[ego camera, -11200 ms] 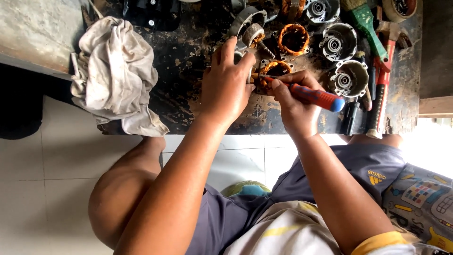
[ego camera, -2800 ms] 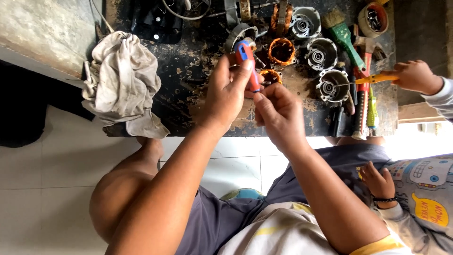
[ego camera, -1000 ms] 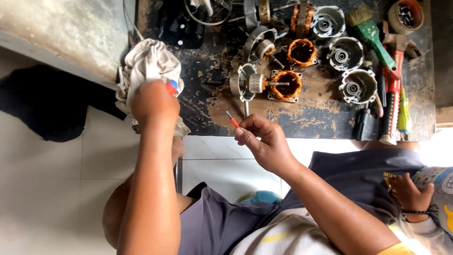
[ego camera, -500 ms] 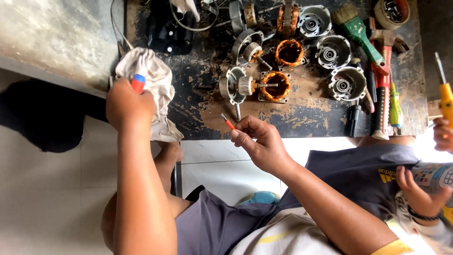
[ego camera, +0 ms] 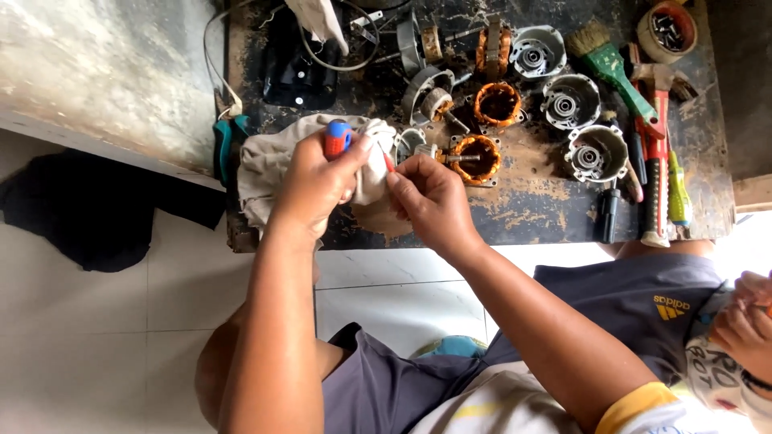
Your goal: A person is repairing or refurbishing electric fan motor stators on a low workbench using a screwdriver and a cloth.
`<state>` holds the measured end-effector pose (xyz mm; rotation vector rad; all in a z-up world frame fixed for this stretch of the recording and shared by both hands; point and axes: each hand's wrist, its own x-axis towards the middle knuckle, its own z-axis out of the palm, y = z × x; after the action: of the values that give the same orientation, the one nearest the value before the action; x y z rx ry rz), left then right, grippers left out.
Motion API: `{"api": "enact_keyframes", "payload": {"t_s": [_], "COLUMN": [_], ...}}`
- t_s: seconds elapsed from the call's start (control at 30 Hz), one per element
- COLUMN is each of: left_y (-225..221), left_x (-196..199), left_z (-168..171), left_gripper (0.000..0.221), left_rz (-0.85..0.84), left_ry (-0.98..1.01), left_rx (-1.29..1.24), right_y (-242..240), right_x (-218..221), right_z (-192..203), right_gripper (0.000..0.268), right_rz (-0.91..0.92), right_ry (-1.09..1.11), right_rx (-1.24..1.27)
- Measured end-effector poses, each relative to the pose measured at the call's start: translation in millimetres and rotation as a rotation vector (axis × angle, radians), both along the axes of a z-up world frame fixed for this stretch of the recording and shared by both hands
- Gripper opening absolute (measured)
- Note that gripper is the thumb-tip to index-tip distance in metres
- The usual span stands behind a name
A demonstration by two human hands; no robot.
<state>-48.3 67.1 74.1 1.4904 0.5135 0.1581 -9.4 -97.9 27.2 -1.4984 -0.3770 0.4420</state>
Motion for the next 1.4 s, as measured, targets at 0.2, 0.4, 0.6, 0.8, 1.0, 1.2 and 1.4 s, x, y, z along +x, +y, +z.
{"api": "enact_keyframes", "payload": {"t_s": [0.2,0.4,0.6,0.8,1.0,1.2,1.4], "left_y": [1.5,-3.7,-17.1,-22.6,-17.2,-18.4,-21.9], "left_x": [5.2,6.7,13.0,14.2,9.9,6.0,4.7], "left_z": [-9.7,-14.8,-21.7,-27.7,-28.1,-13.4,-24.4], "left_gripper": [0.028,0.047,0.047,0.044,0.041,0.042,0.043], "left_rz": [0.172,0.071,0.101,0.18,0.173,0.19,0.175], "left_ry": [0.005,-0.082,-0.134,-0.183,-0.17,-0.2,-0.237], "left_rx": [-0.247,-0.231,-0.165,-0.155,-0.148,-0.219,-0.215], "right_y": [2.6,1.8,0.3,0.7,6.8,9.5,8.4], "right_x": [6.2,7.9,9.2,8.2,3.3,0.3,-2.5], "right_z": [1.5,8.3,8.4,15.2,10.3,10.0,2.0], "right_gripper": [0.015,0.014,0.018,0.012,0.011,0.012,0.014], "right_rz": [-0.023,-0.003,0.043,0.04,-0.146,-0.168,-0.196], "right_ry": [0.039,0.014,-0.011,-0.136,-0.644,-0.436,-0.527], "right_rx": [0.005,-0.034,-0.098,-0.229,-0.459,-0.304,-0.214]}}
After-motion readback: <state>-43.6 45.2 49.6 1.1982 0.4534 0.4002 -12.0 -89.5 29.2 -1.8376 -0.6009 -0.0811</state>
